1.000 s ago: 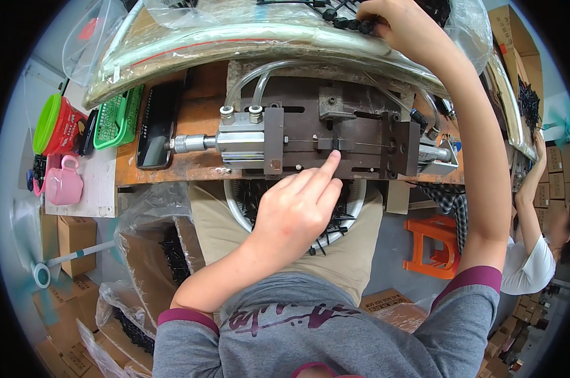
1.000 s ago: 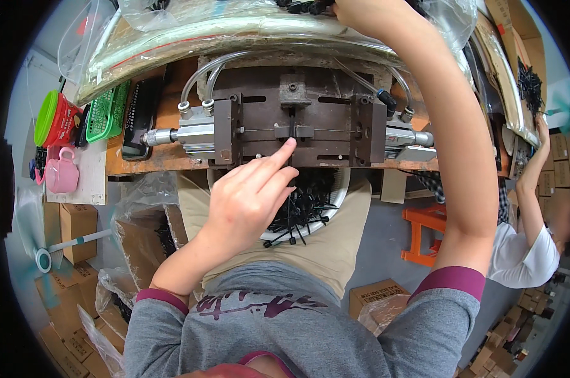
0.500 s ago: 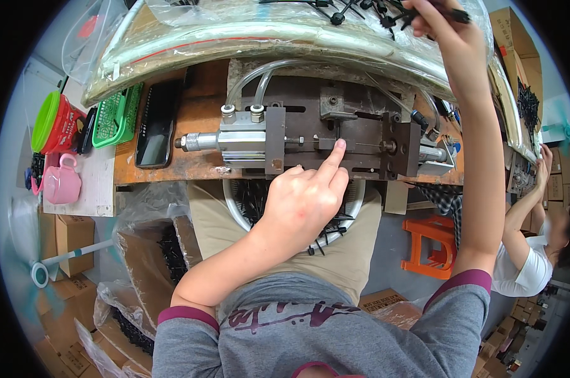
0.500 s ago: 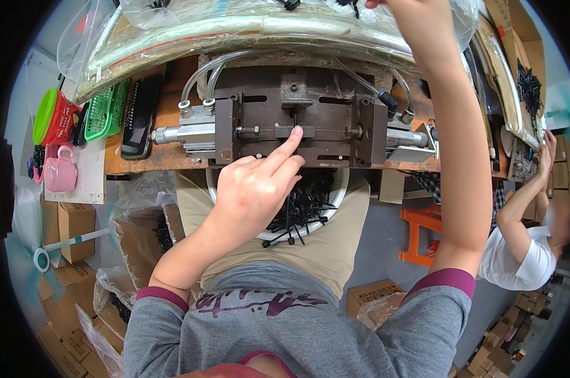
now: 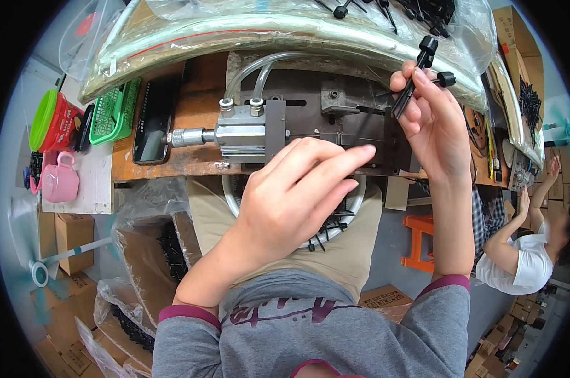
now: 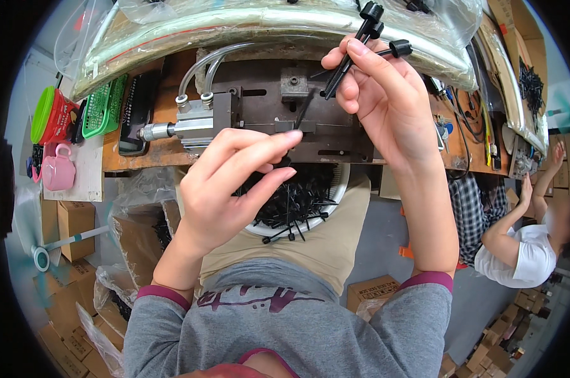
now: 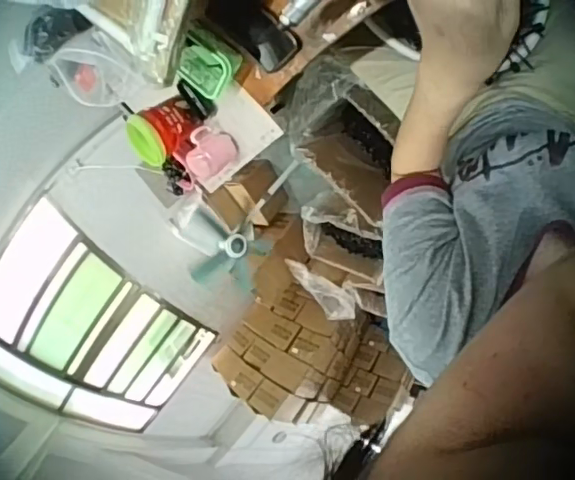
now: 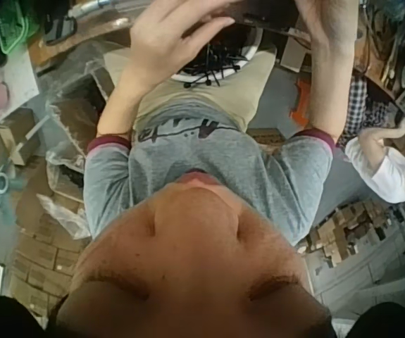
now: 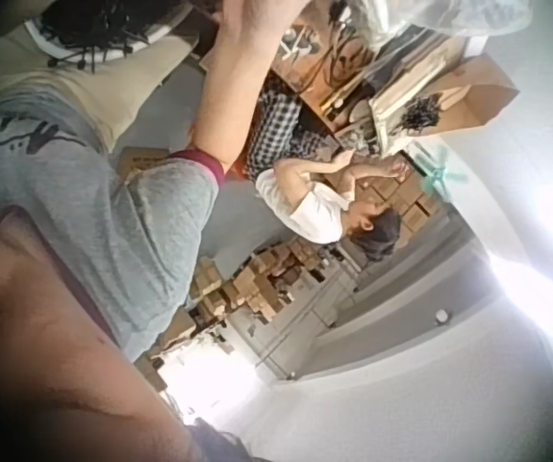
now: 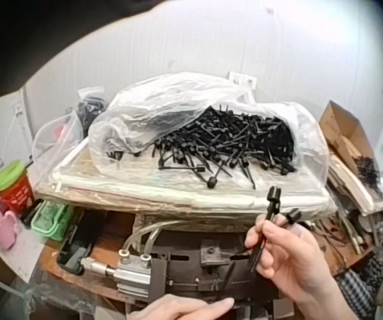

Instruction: Assembling small black plastic/rubber components using a tabletop mechanical press.

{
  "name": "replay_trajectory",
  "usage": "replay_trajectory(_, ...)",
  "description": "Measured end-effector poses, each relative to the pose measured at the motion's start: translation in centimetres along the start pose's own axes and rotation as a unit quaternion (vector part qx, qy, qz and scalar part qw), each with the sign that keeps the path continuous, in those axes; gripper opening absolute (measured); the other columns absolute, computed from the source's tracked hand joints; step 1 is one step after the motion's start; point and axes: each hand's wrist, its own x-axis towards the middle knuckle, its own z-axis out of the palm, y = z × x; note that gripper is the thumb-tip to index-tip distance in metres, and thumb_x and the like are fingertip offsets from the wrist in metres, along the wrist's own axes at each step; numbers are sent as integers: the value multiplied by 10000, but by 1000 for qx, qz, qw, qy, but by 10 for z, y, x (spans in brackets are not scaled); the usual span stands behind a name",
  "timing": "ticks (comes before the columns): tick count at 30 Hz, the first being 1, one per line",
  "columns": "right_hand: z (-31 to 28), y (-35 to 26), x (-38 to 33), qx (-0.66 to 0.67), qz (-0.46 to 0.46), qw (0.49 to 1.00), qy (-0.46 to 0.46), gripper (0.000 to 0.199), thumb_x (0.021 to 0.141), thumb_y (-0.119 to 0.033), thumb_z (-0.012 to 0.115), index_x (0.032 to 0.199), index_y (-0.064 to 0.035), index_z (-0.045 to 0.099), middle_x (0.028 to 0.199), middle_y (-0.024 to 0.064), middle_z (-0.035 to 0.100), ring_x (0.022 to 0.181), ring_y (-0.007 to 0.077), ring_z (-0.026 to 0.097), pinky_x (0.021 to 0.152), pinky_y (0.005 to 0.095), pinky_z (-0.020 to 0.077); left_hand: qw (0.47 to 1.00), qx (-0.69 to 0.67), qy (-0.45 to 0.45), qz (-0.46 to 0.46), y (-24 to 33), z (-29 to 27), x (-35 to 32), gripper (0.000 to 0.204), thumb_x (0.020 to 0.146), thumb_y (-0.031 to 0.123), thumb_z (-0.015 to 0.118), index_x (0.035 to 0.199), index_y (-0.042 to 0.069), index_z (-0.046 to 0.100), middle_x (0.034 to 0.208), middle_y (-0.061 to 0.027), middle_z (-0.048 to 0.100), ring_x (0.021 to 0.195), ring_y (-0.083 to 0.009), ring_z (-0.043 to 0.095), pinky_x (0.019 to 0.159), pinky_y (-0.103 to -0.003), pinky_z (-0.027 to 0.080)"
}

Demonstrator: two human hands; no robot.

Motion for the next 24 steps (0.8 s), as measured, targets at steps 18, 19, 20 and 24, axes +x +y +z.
replay_trajectory(18,20,25,-31,-665,-451,582,-128,273,838,-13,657,1079,110,694,1088,256,723,949,314,735,807,339,587,986,-156,-26,-47,-4,-15,-2,397,719,-141,795,1099,-52,721,1138,-166,659,996,-199,678,790,-262,640)
replay_trajectory(19,21,25,-34,-668,-446,582,-125,282,843,-22,657,1090,110,695,1093,257,723,957,313,734,817,343,589,989,-138,-26,-47,-3,-14,-4,393,716,-121,805,1092,-40,727,1133,-154,662,980,-188,679,780,-260,635)
replay_trajectory(20,23,25,-38,-677,-430,586,-113,297,843,-18,668,1110,109,695,1097,261,719,976,317,730,854,353,591,991,-120,-26,-48,-2,-12,-7,390,712,-101,815,1086,-27,734,1128,-142,665,964,-178,679,769,-257,629)
replay_trajectory(24,6,29,-43,-634,-421,648,-9,352,783,206,622,1120,125,682,1140,256,693,996,320,721,867,373,611,999,10,-34,-9,-7,0,-24,354,689,-7,842,1030,20,751,1193,-118,683,917,-168,688,771,-295,586)
